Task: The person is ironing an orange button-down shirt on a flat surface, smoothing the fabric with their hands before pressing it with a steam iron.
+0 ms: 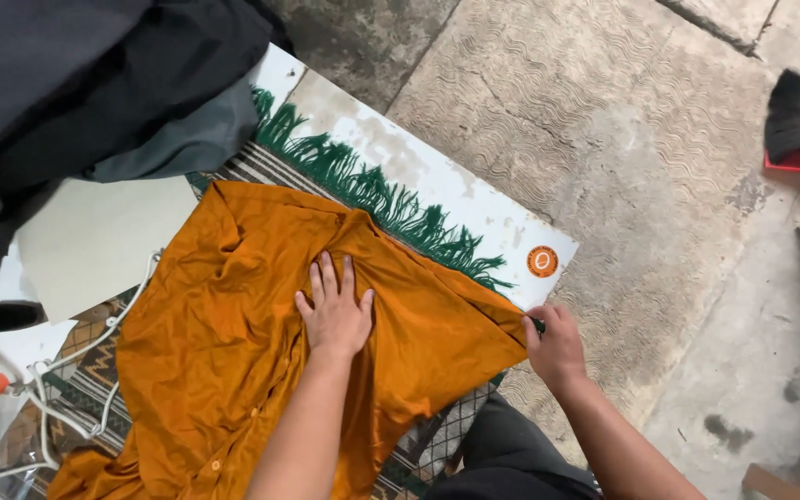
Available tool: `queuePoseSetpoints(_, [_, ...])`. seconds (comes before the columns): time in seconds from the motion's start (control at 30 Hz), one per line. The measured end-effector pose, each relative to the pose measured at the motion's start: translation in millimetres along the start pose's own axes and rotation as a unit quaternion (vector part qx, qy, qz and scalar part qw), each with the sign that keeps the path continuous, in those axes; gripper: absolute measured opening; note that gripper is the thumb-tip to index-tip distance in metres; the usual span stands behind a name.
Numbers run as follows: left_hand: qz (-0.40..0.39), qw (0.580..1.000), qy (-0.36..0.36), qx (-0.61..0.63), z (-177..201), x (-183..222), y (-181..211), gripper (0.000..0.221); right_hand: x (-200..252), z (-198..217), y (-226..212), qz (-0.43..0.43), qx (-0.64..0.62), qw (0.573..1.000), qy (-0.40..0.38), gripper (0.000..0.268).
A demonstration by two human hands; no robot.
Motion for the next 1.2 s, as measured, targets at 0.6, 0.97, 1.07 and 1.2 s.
queuePoseSetpoints(0.6, [-0.025, 0.983, 0.179, 0.038, 19, -81, 35, 0.034, -80, -26, -41, -0.182, -0.028, 0.972, -0.145, 0.035])
queuePoseSetpoints(0.97, [-0.341, 0.914, 0.182, 0.126, -20, -15, 91, 0.033, -75, -8, -115, 0.047, -0.108, 0.975, -0.186, 0.019])
queuePoseSetpoints(1.07, [-0.326, 0.925, 0.140, 0.137, -26, -12, 95, 0.029, -79, -3, -137, 0.033, -0.068, 0.966, -0.246, 0.021])
queuePoseSetpoints(1.2, [-0.315, 0.933, 0.109, 0.133, -30, -14, 96, 0.025, -83, 4, -157, -0.001, -0.019, 0.953, -0.302, 0.024])
Point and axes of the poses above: each hand's wrist, its own x-axis away from the middle knuckle, its own z-axis out of the back of the hand, y = z × x, the point moved 4 cm from there along -x, towards the middle knuckle, and after that the axes turned 2 degrees about -y, right-handed, at the moved point
